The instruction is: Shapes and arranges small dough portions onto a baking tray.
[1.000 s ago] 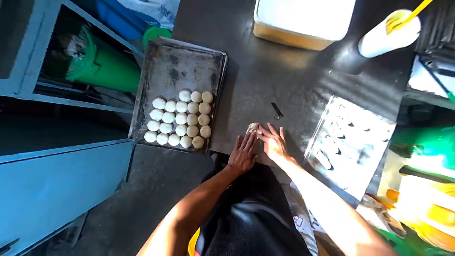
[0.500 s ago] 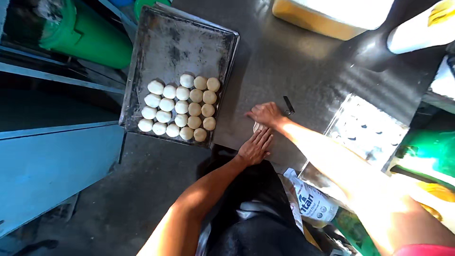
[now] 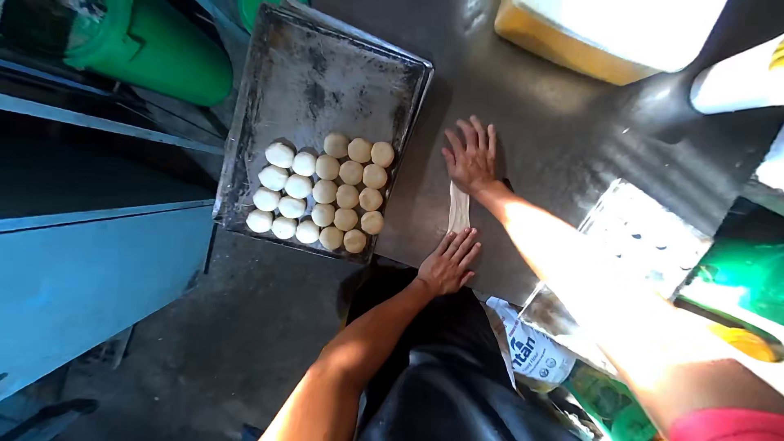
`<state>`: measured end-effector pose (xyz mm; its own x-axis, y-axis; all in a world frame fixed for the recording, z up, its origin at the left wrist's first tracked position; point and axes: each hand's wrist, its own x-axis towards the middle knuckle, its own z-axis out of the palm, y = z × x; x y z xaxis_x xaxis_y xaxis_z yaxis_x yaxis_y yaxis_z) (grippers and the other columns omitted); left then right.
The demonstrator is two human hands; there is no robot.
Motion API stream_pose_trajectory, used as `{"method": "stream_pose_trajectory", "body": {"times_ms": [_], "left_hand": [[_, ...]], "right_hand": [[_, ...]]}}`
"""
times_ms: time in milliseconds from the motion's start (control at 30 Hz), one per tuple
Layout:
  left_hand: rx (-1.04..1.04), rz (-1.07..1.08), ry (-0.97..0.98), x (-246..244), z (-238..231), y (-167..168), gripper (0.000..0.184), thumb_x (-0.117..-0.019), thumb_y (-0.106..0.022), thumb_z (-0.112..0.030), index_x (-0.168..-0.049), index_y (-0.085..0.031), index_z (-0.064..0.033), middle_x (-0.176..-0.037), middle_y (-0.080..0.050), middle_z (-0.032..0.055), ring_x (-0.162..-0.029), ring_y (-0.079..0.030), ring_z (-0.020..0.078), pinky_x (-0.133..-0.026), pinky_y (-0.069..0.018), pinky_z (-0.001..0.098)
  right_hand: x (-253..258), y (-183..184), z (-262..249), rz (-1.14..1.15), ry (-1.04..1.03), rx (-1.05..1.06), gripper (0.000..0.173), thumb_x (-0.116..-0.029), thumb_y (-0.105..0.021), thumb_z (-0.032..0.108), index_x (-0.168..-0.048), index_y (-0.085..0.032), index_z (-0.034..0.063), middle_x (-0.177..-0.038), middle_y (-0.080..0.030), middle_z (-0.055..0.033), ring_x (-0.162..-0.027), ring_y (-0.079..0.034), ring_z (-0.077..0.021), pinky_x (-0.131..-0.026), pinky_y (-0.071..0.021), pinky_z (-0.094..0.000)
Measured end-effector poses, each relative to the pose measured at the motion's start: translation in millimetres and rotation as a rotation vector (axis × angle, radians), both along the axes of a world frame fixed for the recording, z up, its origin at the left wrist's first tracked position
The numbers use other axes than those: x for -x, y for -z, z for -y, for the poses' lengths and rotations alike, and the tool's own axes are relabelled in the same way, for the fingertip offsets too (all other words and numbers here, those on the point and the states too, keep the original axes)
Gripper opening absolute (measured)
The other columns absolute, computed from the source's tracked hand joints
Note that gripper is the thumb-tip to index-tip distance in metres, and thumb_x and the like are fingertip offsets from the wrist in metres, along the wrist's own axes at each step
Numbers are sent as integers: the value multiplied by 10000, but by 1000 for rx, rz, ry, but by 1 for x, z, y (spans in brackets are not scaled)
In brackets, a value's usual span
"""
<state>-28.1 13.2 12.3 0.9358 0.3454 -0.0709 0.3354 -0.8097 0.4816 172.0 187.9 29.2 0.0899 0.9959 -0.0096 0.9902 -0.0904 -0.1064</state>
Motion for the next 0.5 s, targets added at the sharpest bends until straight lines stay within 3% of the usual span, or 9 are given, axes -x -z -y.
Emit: {"method": "stream_pose_trajectory", "body": {"times_ms": [33,67,200,300,333,400,433,500], "left_hand": [[1,2,4,0,0,0,720,-1059,-336,-553,-1641,-246,-138,-1721,-135,133,-1597,-91,295,-1291,-129,538],[-6,13,5,-1,-4,1,719,-1056,-346,-551,-1640,-251,-141,-1721,-142,124,-1598,-92,287,-1292,-127,538],[-18,44,-14,-1,-5,2,697,-1060,-350,-532,-1637,-268,-150,-1722,-173,68,-1597,-110,235,-1296,-119,521],[7,60,26,1,-2,1,681,-1062,-368,-510,-1639,-266,-163,-1722,-179,43,-1597,-112,234,-1294,-116,536],[30,96,31,3,-5,-2,657,-1059,-411,-474,-1635,-280,-187,-1718,-199,33,-1595,-124,237,-1292,-125,538],[123,228,-66,11,-12,-16,584,-1048,-525,-350,-1595,-375,-211,-1678,-315,47,-1572,-227,246,-1287,-205,508],[183,292,-203,15,-16,-25,554,-1033,-579,-298,-1556,-441,-180,-1630,-399,89,-1536,-322,260,-1265,-294,478],[292,324,-500,20,-28,-41,546,-1019,-621,-260,-1520,-473,-99,-1558,-469,158,-1426,-484,273,-1161,-453,438]], "right_hand": [[-6,-3,-6,1,2,58,595,-1064,-269,542,-1561,-433,259,-1663,-327,-115,-1572,-182,-375,-1222,-74,-712],[-13,-5,-18,10,23,66,605,-1065,-256,553,-1584,-393,275,-1685,-285,-103,-1580,-151,-370,-1214,-61,-730],[-13,5,-46,8,167,-45,513,-1071,-328,445,-1467,-543,200,-1579,-448,-129,-1526,-290,-383,-1215,-142,-689],[-21,2,-62,-8,196,-55,503,-1073,-354,453,-1420,-576,164,-1511,-504,-163,-1483,-355,-396,-1216,-180,-669],[-21,3,-60,-15,192,-67,534,-1075,-345,480,-1455,-545,163,-1545,-472,-159,-1504,-327,-383,-1226,-181,-655],[-7,-5,-23,-48,129,-13,708,-1072,-269,575,-1602,-338,110,-1690,-235,-178,-1585,-138,-364,-1249,-102,-666],[7,-11,12,-51,74,19,783,-1064,-242,598,-1632,-230,61,-1716,-124,-191,-1598,-67,-353,-1258,-75,-668],[42,-22,118,-110,-33,69,776,-1059,-309,486,-1629,-149,-17,-1722,-29,-206,-1602,-6,-349,-1270,-54,-665]]}}
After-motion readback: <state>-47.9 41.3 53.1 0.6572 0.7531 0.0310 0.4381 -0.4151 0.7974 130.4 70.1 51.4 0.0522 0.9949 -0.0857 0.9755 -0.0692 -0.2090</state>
